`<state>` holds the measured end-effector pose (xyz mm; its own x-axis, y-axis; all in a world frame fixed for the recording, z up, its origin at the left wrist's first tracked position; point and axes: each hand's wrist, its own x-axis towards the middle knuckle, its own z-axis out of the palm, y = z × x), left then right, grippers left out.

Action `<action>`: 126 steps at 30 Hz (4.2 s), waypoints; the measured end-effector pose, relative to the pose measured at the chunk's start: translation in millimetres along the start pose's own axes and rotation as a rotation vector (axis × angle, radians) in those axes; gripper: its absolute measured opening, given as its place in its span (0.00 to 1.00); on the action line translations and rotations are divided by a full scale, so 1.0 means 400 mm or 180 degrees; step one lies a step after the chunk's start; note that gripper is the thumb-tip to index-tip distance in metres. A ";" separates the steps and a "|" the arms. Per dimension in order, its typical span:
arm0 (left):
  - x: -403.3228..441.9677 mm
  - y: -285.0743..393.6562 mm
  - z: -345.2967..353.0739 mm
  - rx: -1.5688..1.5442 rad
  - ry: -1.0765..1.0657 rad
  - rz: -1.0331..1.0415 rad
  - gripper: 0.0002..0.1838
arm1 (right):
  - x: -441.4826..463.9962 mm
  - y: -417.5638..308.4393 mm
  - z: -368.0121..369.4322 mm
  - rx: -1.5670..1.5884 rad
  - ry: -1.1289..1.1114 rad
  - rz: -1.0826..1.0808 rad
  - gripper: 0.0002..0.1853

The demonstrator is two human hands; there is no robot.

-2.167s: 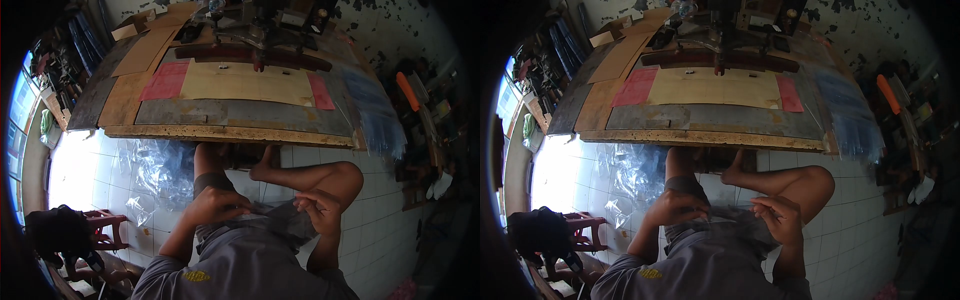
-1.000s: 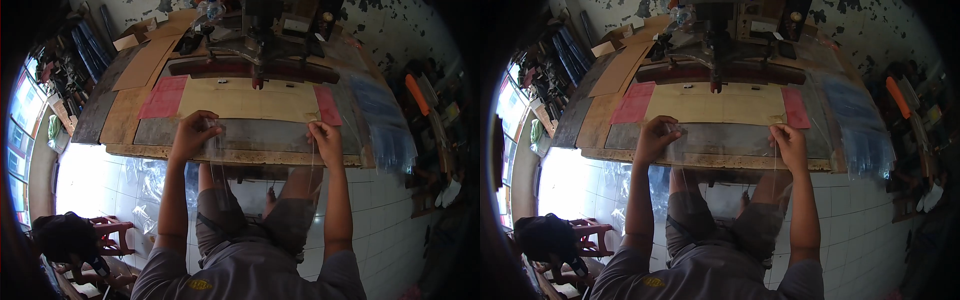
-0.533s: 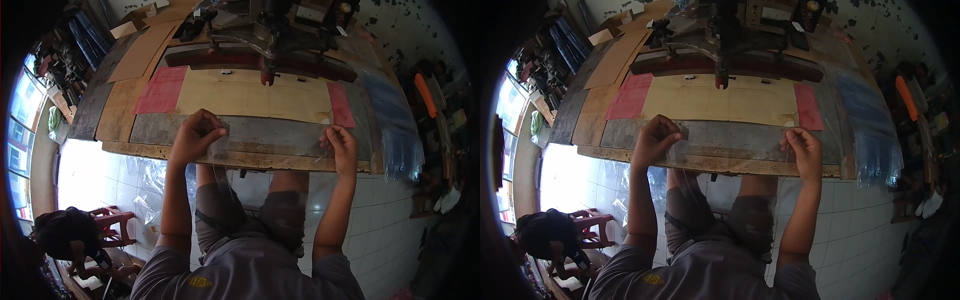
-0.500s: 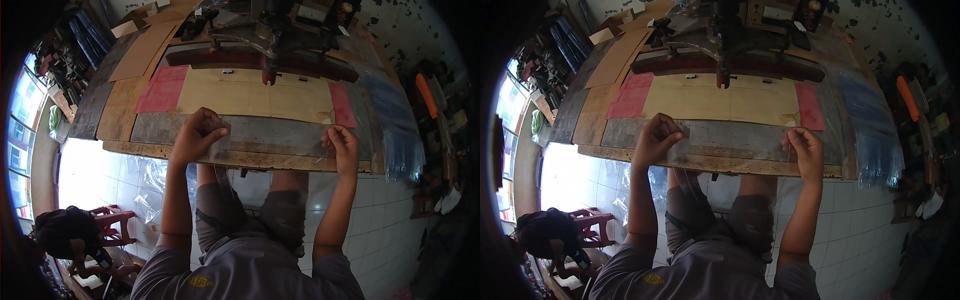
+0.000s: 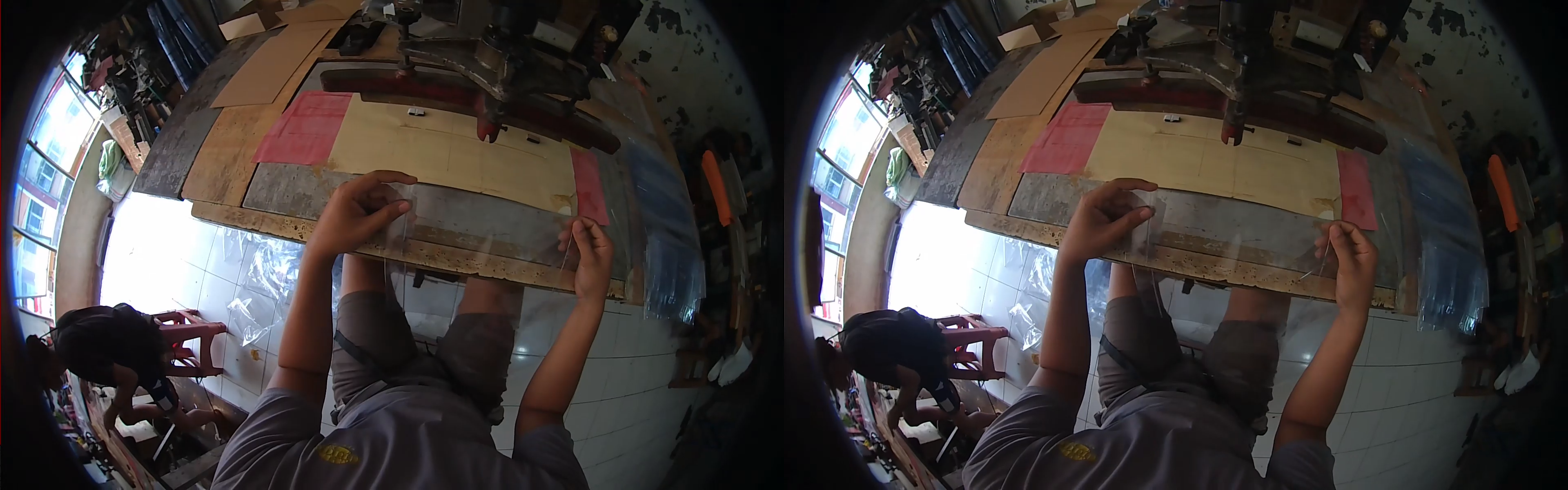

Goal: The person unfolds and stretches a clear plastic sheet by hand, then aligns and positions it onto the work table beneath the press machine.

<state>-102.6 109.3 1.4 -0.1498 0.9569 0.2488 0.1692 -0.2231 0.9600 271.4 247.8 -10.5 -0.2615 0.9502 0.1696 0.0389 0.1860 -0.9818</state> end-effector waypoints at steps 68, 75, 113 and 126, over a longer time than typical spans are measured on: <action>-0.004 0.018 -0.004 0.0462 -0.0297 -0.0317 0.21 | 0.006 0.009 -0.104 0.0270 -0.1415 -0.0020 0.06; -0.005 -0.011 -0.005 0.0263 -0.0188 -0.0365 0.21 | 0.005 0.000 -0.098 0.0293 -0.1341 -0.0105 0.05; -0.001 0.000 0.004 0.0478 -0.0161 -0.0414 0.21 | 0.006 0.018 -0.101 0.0240 -0.0965 0.0060 0.09; -0.001 -0.009 -0.002 0.0540 -0.0185 -0.0415 0.23 | 0.006 0.029 -0.105 0.0256 -0.0917 0.0070 0.10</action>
<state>-103.9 109.5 -2.0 -0.1255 0.9858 0.1113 0.3143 -0.0669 0.9470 311.6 262.9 -17.7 -0.5247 0.8416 0.1282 -0.0258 0.1348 -0.9905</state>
